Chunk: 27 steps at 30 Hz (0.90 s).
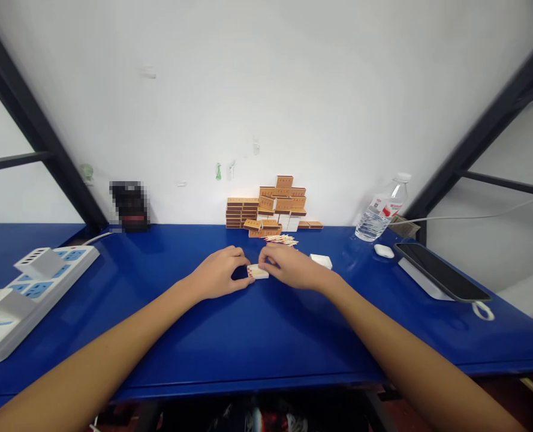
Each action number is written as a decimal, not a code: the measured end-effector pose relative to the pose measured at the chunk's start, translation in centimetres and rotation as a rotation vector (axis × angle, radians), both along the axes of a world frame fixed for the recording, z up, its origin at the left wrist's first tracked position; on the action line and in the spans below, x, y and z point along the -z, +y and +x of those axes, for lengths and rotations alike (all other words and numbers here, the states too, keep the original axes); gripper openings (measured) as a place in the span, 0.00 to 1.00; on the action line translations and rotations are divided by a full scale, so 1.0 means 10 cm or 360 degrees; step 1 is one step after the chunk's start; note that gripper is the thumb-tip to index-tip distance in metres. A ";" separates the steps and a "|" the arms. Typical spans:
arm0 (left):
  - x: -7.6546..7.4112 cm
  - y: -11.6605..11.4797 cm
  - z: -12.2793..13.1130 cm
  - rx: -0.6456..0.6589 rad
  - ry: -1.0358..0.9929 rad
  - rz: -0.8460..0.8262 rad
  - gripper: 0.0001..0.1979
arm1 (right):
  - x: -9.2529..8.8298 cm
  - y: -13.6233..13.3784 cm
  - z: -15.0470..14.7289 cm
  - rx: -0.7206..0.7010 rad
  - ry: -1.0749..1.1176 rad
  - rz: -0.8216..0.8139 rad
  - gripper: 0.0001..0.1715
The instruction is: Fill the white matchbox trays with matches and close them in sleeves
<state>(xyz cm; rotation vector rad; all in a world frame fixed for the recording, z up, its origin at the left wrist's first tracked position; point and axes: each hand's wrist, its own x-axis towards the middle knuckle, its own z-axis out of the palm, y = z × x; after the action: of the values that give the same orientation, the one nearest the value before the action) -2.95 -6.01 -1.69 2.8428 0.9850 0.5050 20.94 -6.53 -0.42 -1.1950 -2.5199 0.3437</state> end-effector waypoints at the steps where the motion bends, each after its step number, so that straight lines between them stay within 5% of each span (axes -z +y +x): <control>1: 0.00 0.00 0.00 -0.0001 0.0001 -0.0005 0.14 | -0.03 0.03 0.05 0.0038 0.0020 0.0043 0.06; 6: -0.02 -0.02 0.01 0.0009 -0.0010 -0.0019 0.14 | -0.11 0.09 0.13 -0.0006 0.0145 -0.0008 0.07; 12: -0.01 -0.03 0.02 0.0052 -0.0027 0.0009 0.12 | 0.06 0.01 -0.05 -0.0217 0.0170 -0.0158 0.08; 21: -0.02 -0.04 0.02 0.0034 -0.0022 0.0000 0.15 | -0.05 0.09 0.07 -0.0093 0.0108 -0.0100 0.09; 27: -0.01 -0.03 0.01 0.0030 -0.0029 0.0002 0.16 | -0.20 0.23 0.48 0.0320 0.0008 0.0005 0.09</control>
<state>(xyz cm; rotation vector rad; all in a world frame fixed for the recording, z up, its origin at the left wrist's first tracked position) -2.81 -6.28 -1.60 2.8408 0.9540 0.5293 25.71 -4.19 1.53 -1.4289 -2.3679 0.2914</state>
